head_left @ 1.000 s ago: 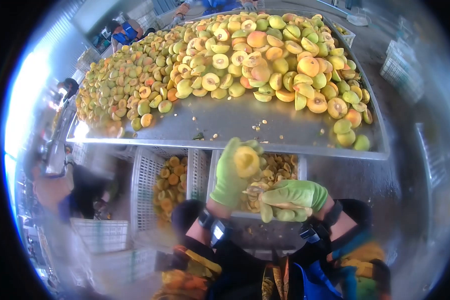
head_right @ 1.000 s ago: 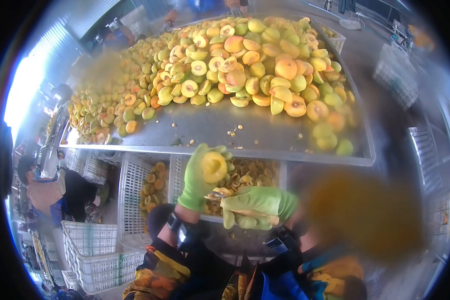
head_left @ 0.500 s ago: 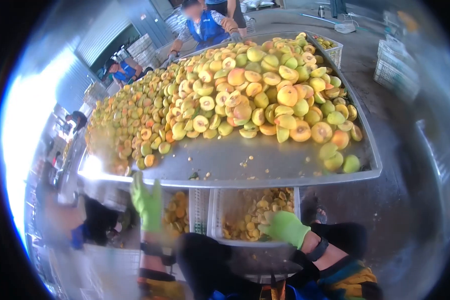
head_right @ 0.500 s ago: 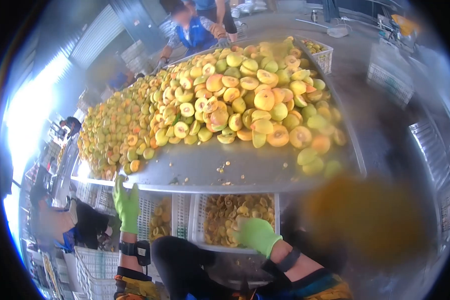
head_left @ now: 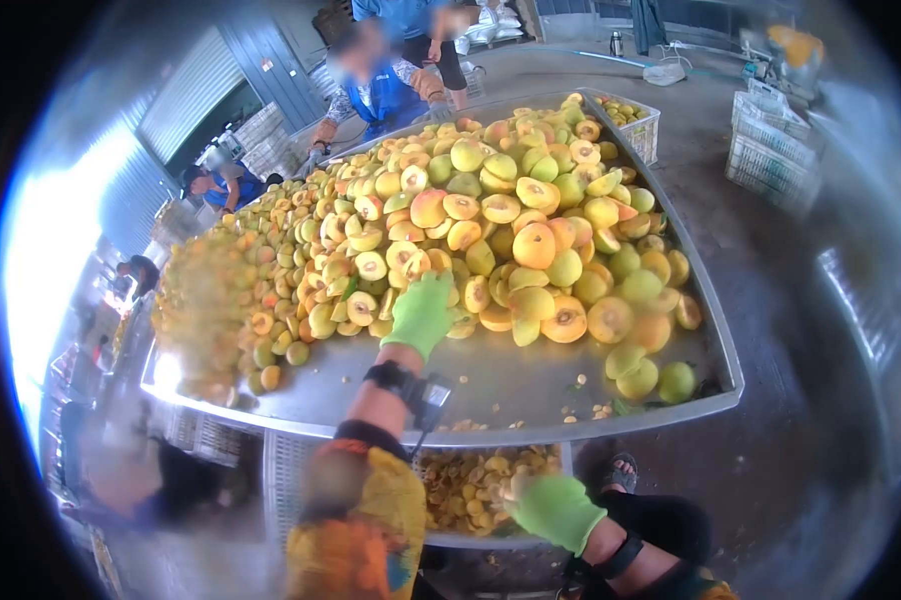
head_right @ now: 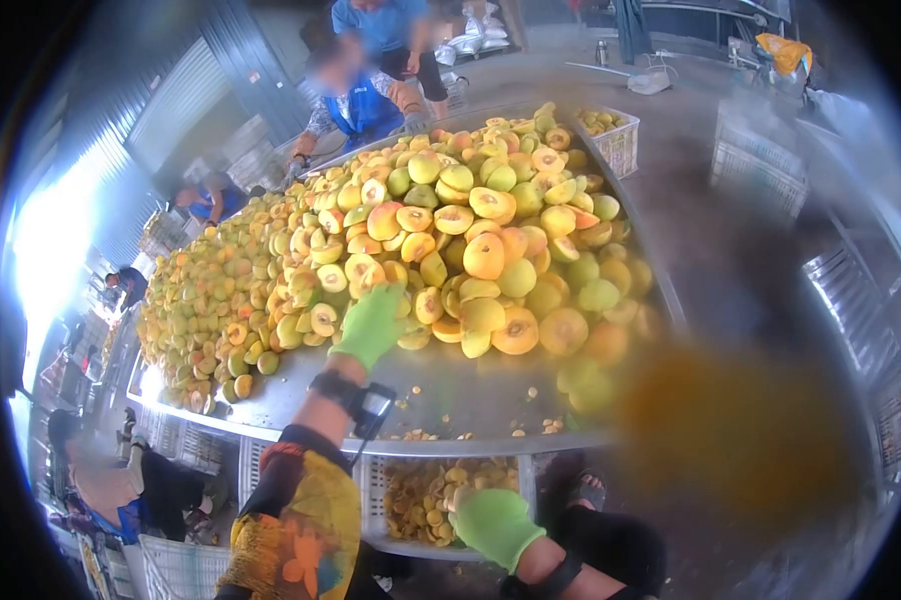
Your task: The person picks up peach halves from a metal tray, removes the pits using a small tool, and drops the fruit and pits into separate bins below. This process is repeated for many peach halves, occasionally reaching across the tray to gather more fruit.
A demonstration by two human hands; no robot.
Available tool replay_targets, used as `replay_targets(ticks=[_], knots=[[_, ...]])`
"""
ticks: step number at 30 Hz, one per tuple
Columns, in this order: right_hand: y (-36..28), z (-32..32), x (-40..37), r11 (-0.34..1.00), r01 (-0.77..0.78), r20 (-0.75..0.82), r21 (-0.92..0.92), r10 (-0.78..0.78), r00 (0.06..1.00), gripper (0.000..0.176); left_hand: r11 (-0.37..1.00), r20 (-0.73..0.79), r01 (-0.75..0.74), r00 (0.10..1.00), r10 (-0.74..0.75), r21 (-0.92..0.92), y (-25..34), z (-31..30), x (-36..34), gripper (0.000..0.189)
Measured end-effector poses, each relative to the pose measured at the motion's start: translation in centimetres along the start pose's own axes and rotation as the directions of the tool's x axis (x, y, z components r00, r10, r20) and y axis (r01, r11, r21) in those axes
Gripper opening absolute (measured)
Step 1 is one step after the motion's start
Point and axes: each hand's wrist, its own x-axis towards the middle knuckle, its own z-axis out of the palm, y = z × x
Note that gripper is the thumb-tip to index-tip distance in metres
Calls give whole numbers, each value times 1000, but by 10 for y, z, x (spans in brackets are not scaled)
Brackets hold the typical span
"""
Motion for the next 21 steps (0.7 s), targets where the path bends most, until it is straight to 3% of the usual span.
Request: replay_targets(ticks=[1, 2, 3, 5, 9, 11, 13, 15, 18, 21], knots=[[-3, -2, 2, 1000, 10, -17, 14, -10, 1000, 19, 1000, 8, 2, 1000, -2, 12, -1, -10, -18, 44], [5, 9, 6, 990, 127, -144, 55, -118, 982, 22, 799, 169, 186, 980, -107, -571, -4, -17, -38, 44], [-3, 4, 8, 988, 138, -144, 67, -128, 981, 22, 267, 353, 367, 930, -102, -891, -5, -25, -60, 47], [-23, -23, 16, 964, 135, -298, 231, -62, 953, 22, -98, 348, 340, 935, -73, -935, 2, -47, -114, 59], [-62, -18, 22, 899, 193, -425, 393, -9, 905, 20, -52, 187, 180, 949, -253, -982, 24, -37, -199, 65], [-77, -5, 26, 920, 263, -519, 290, -80, 851, 19, -383, 372, 261, 894, -250, -886, 40, -48, -221, 67], [-90, 0, 26, 941, 233, -493, 245, -87, 866, 21, -406, 338, 209, 900, -276, -890, 57, -64, -231, 66], [-98, 5, 29, 950, 238, -528, 200, -100, 843, 15, -705, 452, 138, 847, -280, -696, 57, -71, -232, 65], [-106, 11, 37, 972, 223, -571, 66, -147, 807, 24, -669, 405, 64, 838, -367, -740, 56, -72, -234, 64], [-112, 19, 44, 963, 234, -549, 137, -123, 827, 25, -693, 392, 49, 852, -348, -720, 47, -63, -240, 65]])
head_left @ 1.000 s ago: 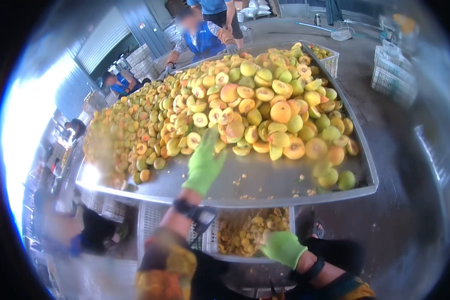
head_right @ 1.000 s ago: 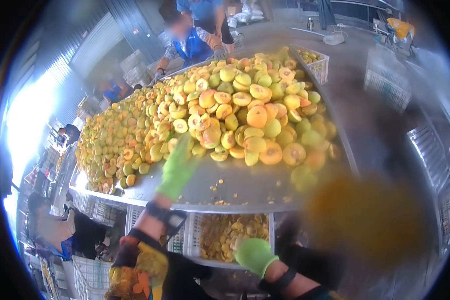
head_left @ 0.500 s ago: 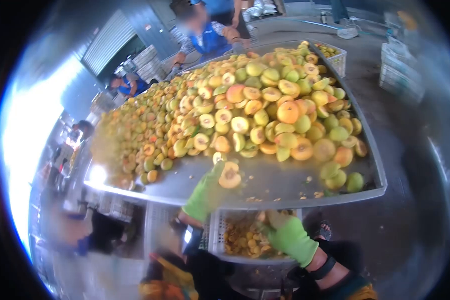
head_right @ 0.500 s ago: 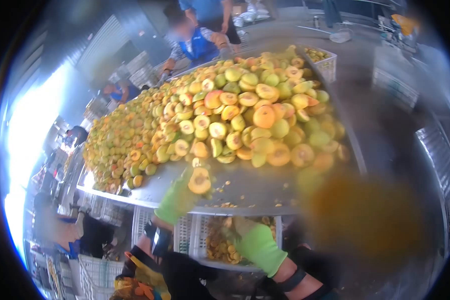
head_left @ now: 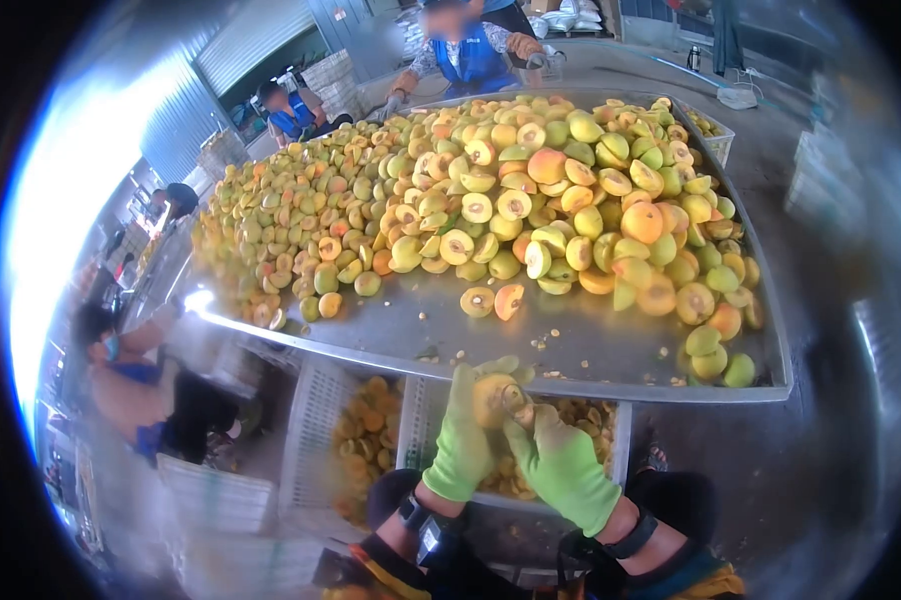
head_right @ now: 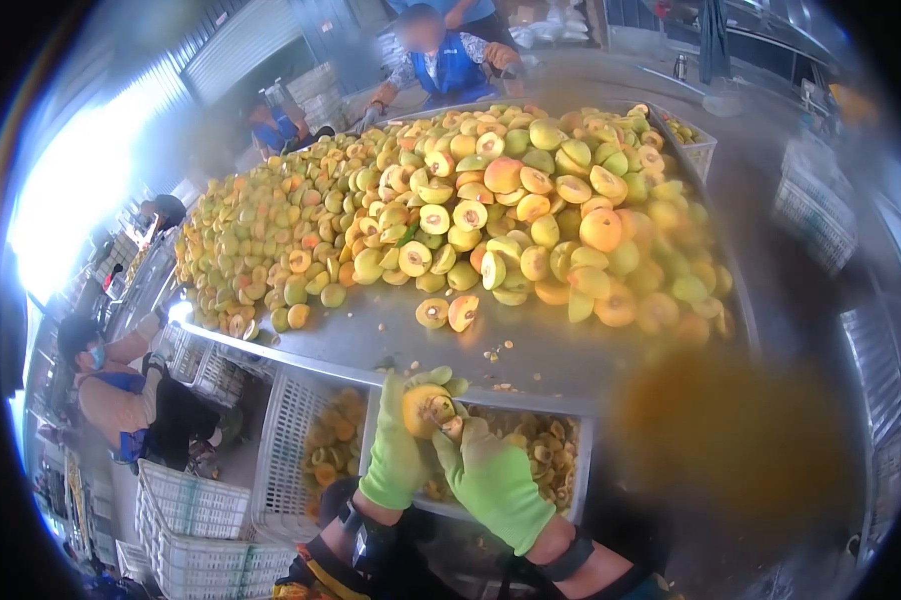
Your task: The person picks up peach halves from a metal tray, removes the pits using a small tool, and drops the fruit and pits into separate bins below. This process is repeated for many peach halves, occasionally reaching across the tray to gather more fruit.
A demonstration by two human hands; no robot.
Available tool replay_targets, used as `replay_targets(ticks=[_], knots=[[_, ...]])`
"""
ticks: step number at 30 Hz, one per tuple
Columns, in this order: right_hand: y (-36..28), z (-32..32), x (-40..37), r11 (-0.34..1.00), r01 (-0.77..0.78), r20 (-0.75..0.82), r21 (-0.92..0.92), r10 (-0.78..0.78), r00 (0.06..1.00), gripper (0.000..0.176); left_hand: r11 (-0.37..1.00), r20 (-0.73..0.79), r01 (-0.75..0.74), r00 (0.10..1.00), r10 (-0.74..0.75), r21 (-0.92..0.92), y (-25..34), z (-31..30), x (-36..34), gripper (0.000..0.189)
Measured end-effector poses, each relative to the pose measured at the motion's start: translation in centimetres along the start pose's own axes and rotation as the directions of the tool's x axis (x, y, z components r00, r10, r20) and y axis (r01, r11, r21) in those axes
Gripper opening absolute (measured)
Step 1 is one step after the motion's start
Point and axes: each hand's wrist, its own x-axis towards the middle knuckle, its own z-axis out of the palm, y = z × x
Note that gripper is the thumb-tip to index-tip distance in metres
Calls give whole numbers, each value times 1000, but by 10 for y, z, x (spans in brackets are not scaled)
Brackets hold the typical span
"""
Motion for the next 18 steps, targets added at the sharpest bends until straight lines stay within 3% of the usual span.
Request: replay_targets(ticks=[3, 7, 10, 12, 13, 15, 16, 18], knots=[[-4, 7, 3, 997, -34, 25, 69, 32, 999, 26, 1000, -89, 9, 996, -9, -6, 7, 9, -1, 66], [-11, 6, 12, 998, -60, 131, -1, 59, 990, 26, 999, -133, 6, 991, -11, -39, 10, 3, 3, 66], [-9, 8, 13, 991, -107, 202, 76, 90, 975, 27, 998, -150, -25, 988, 34, 59, 14, 1, 2, 57], [-6, 9, 11, 881, -285, 334, 378, 158, 929, 29, 989, -84, -89, 992, 99, 116, 11, -6, 2, 51], [-15, 2, 14, 880, -287, 334, 378, 159, 929, 29, 989, -84, -88, 992, 98, 117, 12, -3, 1, 51], [-34, -19, 24, 474, -759, 673, 447, 380, 634, 43, 981, -124, -114, 983, 134, 156, 14, 7, -1, 46], [-31, -25, 27, 474, -761, 673, 444, 384, 632, 43, 982, -125, -111, 984, 131, 153, 15, 12, -3, 46], [-22, -39, 34, 287, -897, 862, 337, 289, 416, 51, 995, -67, -92, 994, 90, -29, 18, 18, -5, 44]])
